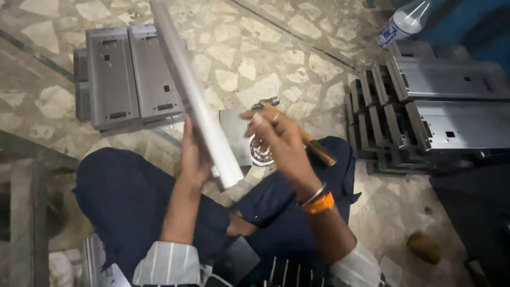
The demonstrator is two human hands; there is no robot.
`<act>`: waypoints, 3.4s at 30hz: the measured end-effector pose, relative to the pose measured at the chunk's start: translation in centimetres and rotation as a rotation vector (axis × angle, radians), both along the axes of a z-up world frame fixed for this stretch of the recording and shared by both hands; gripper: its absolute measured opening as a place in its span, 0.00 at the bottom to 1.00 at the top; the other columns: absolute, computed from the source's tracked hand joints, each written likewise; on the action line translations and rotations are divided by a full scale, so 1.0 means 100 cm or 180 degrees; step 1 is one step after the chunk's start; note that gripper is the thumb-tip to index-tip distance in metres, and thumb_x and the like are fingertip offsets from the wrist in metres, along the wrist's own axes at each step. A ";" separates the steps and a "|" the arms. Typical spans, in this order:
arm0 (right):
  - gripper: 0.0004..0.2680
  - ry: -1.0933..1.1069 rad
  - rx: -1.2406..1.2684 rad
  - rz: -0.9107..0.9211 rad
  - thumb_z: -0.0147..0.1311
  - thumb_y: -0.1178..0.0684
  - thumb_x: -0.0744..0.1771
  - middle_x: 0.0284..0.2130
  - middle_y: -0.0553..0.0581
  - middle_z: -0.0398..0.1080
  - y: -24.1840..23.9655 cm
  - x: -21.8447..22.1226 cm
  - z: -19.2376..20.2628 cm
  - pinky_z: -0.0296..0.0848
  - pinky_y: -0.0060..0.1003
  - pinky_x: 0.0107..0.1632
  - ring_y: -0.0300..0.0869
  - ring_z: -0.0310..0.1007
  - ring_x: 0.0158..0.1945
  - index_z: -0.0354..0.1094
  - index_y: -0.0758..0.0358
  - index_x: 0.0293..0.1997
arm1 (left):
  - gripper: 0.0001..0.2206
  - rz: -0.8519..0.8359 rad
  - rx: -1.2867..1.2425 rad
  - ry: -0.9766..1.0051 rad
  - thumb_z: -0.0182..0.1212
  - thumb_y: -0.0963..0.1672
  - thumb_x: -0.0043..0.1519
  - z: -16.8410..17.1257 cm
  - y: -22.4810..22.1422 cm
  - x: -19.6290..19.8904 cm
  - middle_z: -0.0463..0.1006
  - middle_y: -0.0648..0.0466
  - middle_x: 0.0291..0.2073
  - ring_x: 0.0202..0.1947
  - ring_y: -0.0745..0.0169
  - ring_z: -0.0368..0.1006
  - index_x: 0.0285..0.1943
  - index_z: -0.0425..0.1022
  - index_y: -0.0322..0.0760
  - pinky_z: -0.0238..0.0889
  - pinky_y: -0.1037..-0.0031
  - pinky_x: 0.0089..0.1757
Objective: The person adjusts and fits metal components onto larger metal panels using a hammer.
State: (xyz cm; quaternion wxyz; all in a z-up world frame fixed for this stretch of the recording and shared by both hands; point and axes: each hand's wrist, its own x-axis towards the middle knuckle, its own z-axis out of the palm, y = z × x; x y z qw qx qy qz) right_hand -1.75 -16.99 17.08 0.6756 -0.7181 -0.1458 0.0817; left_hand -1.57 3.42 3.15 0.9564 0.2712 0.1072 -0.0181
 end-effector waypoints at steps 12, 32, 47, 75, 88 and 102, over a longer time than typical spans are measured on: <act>0.07 -0.0850 -0.2902 0.0127 0.64 0.59 0.58 0.36 0.63 0.75 -0.068 0.090 -0.250 0.74 0.48 0.46 0.57 0.76 0.42 0.77 0.61 0.36 | 0.37 -0.1438 -0.1623 -0.1592 0.48 0.56 0.70 -0.113 0.034 0.025 0.71 0.33 0.44 0.28 0.57 0.67 0.78 0.52 0.20 0.64 0.68 0.31; 0.24 -0.0671 -0.3477 -0.0138 0.67 0.47 0.56 0.54 0.67 0.63 -0.044 0.092 -0.267 0.64 0.52 0.61 0.63 0.61 0.59 0.68 0.64 0.54 | 0.35 -0.1279 -0.1069 -0.1444 0.46 0.55 0.71 -0.117 0.034 0.029 0.70 0.33 0.39 0.23 0.58 0.64 0.71 0.57 0.15 0.60 0.68 0.28; 0.16 -0.0670 -0.3334 -0.0151 0.65 0.48 0.58 0.49 0.64 0.69 -0.055 0.091 -0.256 0.69 0.50 0.57 0.58 0.67 0.55 0.74 0.61 0.46 | 0.33 -0.1347 -0.1487 -0.1546 0.46 0.53 0.71 -0.103 0.030 0.022 0.69 0.34 0.41 0.26 0.57 0.66 0.71 0.55 0.15 0.62 0.67 0.31; 0.08 -0.0606 -0.2848 -0.0254 0.65 0.57 0.60 0.40 0.65 0.75 -0.044 0.090 -0.307 0.74 0.49 0.49 0.57 0.76 0.45 0.75 0.61 0.38 | 0.32 -0.1383 -0.1710 -0.1469 0.48 0.51 0.71 -0.115 0.030 0.023 0.67 0.37 0.42 0.27 0.60 0.65 0.71 0.55 0.13 0.63 0.69 0.33; 0.04 -0.0363 -0.2620 -0.0691 0.64 0.57 0.60 0.31 0.65 0.77 -0.050 0.094 -0.309 0.75 0.47 0.42 0.56 0.79 0.38 0.76 0.63 0.33 | 0.32 -0.1301 -0.1741 -0.1391 0.48 0.51 0.71 -0.120 0.031 0.026 0.67 0.38 0.42 0.29 0.61 0.65 0.70 0.56 0.12 0.62 0.70 0.34; 0.05 0.1931 0.0634 -0.0422 0.62 0.57 0.66 0.29 0.49 0.74 -0.074 0.083 -0.293 0.69 0.31 0.31 0.35 0.71 0.30 0.73 0.64 0.42 | 0.32 -0.1485 -0.1918 -0.1542 0.49 0.51 0.71 -0.134 0.033 0.032 0.68 0.38 0.44 0.30 0.60 0.65 0.71 0.56 0.14 0.63 0.69 0.35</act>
